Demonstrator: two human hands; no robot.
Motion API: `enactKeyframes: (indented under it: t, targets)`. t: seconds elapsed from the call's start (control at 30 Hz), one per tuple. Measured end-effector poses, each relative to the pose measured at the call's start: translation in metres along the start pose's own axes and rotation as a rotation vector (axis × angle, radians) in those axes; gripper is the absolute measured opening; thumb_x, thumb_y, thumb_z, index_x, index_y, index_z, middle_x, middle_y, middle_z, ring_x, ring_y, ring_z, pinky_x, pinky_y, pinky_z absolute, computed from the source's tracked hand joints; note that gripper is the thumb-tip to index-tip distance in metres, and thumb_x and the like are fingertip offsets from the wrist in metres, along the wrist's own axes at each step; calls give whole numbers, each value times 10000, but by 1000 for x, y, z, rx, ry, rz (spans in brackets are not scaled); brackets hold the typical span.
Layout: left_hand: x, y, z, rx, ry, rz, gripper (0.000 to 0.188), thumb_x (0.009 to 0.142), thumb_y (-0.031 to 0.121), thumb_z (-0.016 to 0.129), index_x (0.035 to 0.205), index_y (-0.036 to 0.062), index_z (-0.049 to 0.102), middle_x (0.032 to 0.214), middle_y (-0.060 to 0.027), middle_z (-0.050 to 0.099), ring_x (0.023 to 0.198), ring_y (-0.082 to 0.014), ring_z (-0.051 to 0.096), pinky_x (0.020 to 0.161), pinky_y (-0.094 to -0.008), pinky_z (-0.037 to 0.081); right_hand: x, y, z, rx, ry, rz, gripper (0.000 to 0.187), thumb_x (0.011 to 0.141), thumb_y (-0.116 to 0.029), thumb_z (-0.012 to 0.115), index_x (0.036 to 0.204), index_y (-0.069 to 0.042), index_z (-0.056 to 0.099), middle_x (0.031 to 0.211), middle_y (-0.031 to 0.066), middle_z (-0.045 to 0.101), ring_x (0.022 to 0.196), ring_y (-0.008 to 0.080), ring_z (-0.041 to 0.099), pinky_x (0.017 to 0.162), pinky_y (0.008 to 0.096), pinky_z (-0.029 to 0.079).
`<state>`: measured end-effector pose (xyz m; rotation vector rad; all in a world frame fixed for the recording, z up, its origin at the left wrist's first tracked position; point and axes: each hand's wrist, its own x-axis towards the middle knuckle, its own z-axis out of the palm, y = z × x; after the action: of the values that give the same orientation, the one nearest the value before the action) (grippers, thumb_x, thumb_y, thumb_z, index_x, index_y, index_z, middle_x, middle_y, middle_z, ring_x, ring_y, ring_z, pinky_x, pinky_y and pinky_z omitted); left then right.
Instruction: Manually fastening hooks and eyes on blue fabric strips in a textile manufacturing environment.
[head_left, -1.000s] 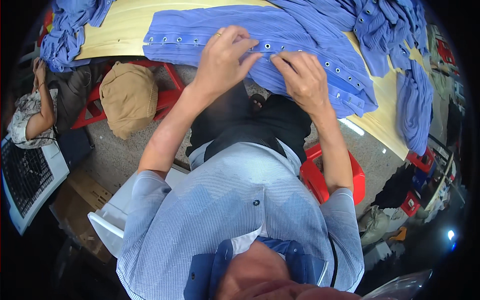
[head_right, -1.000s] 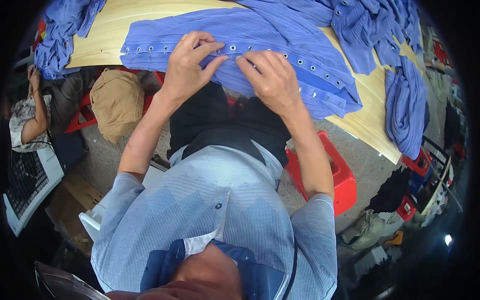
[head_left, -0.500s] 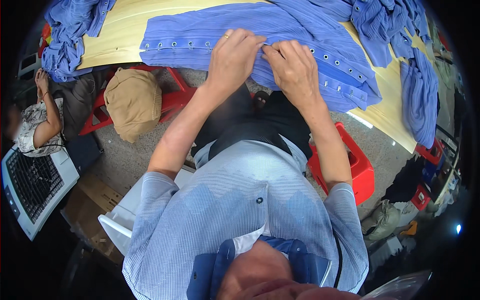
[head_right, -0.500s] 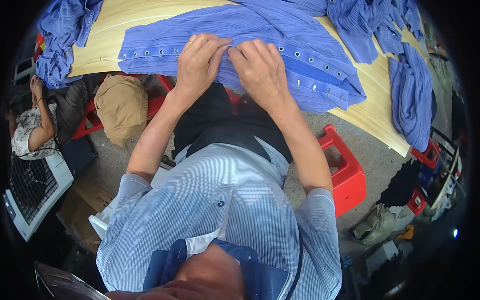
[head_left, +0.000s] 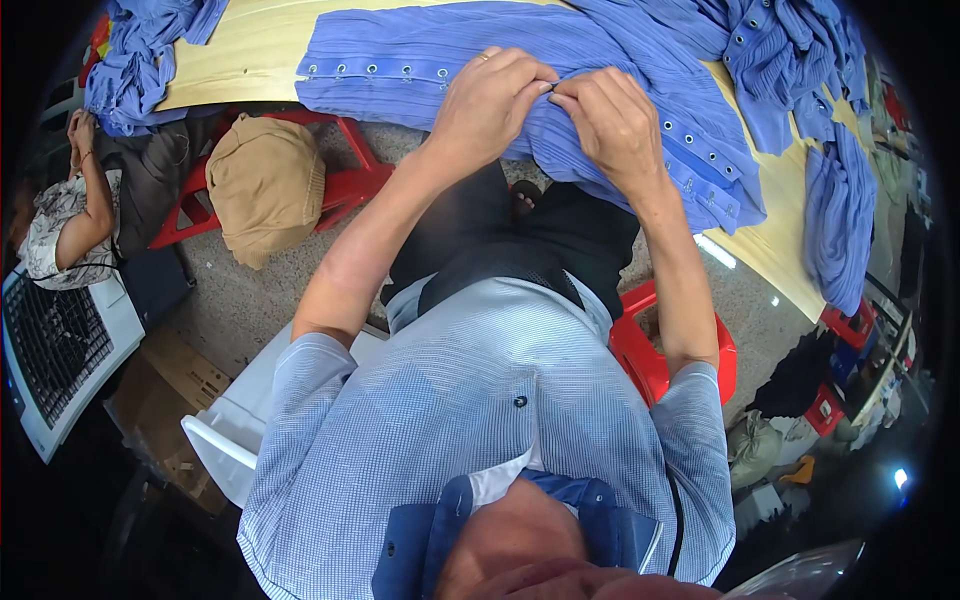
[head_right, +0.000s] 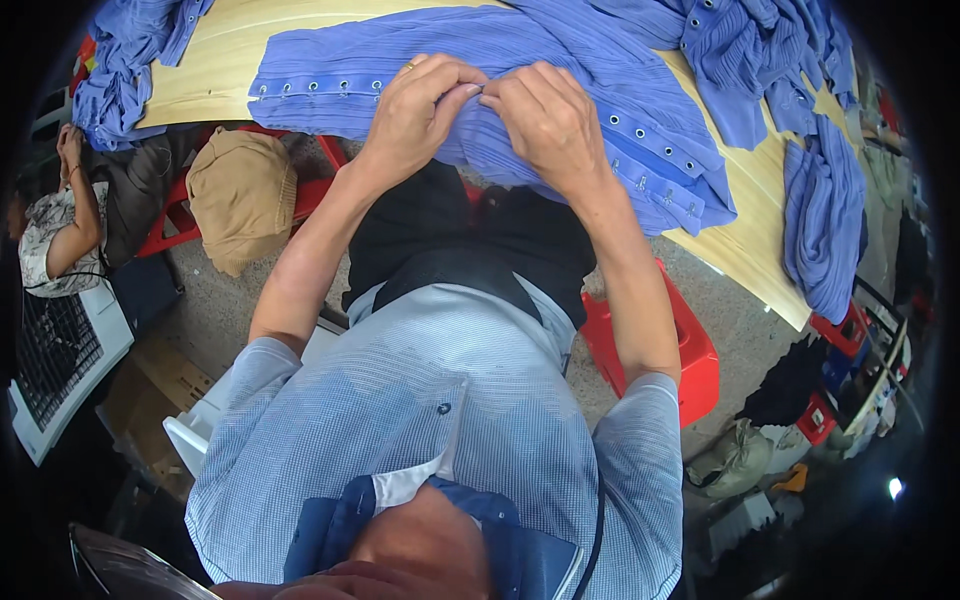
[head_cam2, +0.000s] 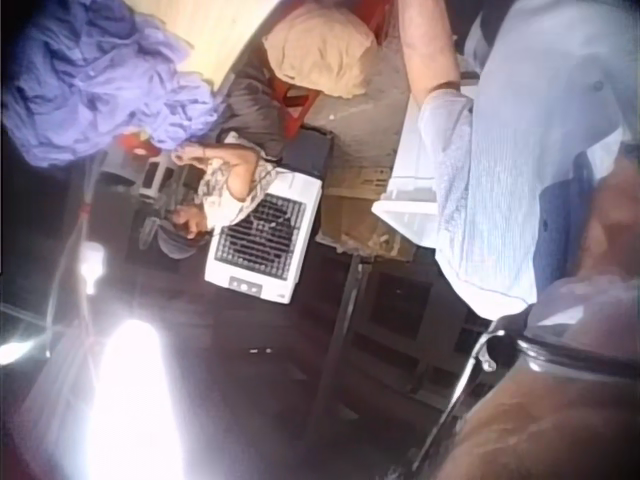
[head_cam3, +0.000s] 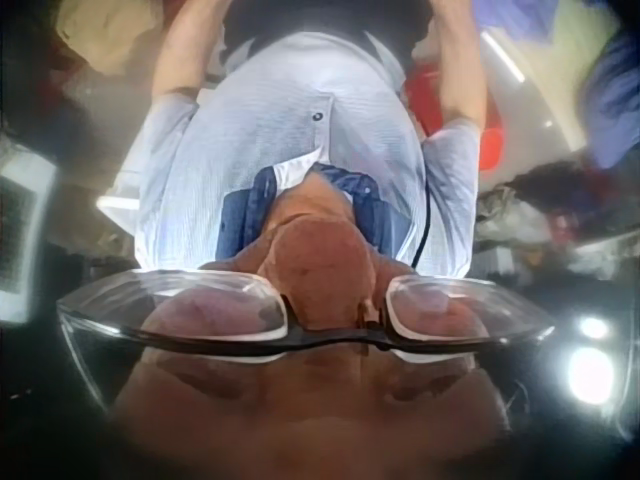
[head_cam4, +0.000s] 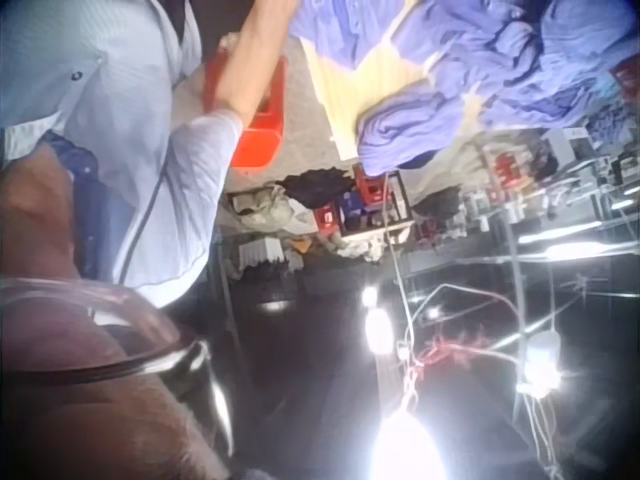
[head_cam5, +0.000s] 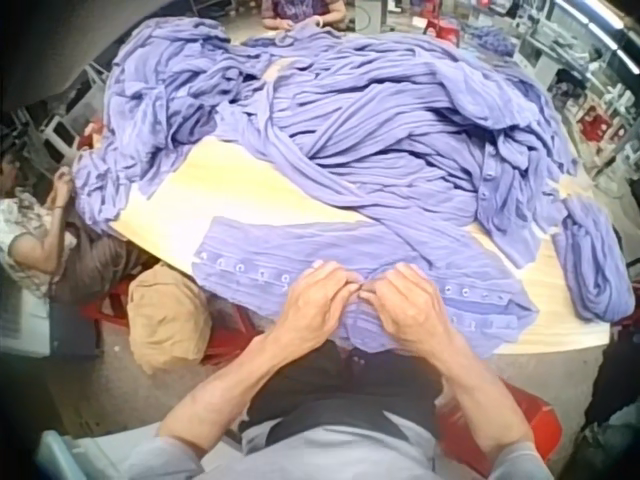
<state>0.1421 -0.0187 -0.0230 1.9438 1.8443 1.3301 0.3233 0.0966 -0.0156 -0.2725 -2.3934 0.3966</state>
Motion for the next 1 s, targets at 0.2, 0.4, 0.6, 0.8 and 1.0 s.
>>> enactKeyframes:
  t: [0.2,0.4,0.6,0.8,1.0]
  targets:
    - [-1,-3,-2,-22,-38,21,92,1003,10,738,1089,-2,771,1036,-135,758,978,-342,703,894,-432,533,8,3,-3,11,11,-32,175,882,-99,878,924,-53,715,888,69,720,843,278,704,773,415,546]
    - [0,0,-3,-5,-57,-4,92,1013,18,732,1094,5,773,1039,-130,762,979,-345,703,897,-428,536,8,4,-5,32,-5,-28,182,877,-97,882,916,-47,711,884,75,715,845,287,702,800,419,554]
    - [0,-2,-2,-8,-51,-9,93,1015,15,725,1094,18,773,1040,-121,756,982,-336,692,894,-428,531,7,2,-4,5,0,-60,186,886,-104,865,905,-47,689,862,89,687,849,296,693,824,419,557]
    - [0,-3,-4,2,-91,7,84,1015,13,721,1087,24,765,1029,-116,741,978,-331,675,904,-426,523,11,3,-7,-13,-25,-106,188,899,-107,849,893,-51,669,851,91,670,846,296,686,826,420,554]
    - [-1,-1,-5,-5,-80,-13,79,1017,24,721,1081,19,766,1028,-118,741,993,-337,678,895,-432,526,4,3,-7,54,-26,2,204,890,-100,868,890,-45,671,871,94,691,864,299,697,830,424,549]
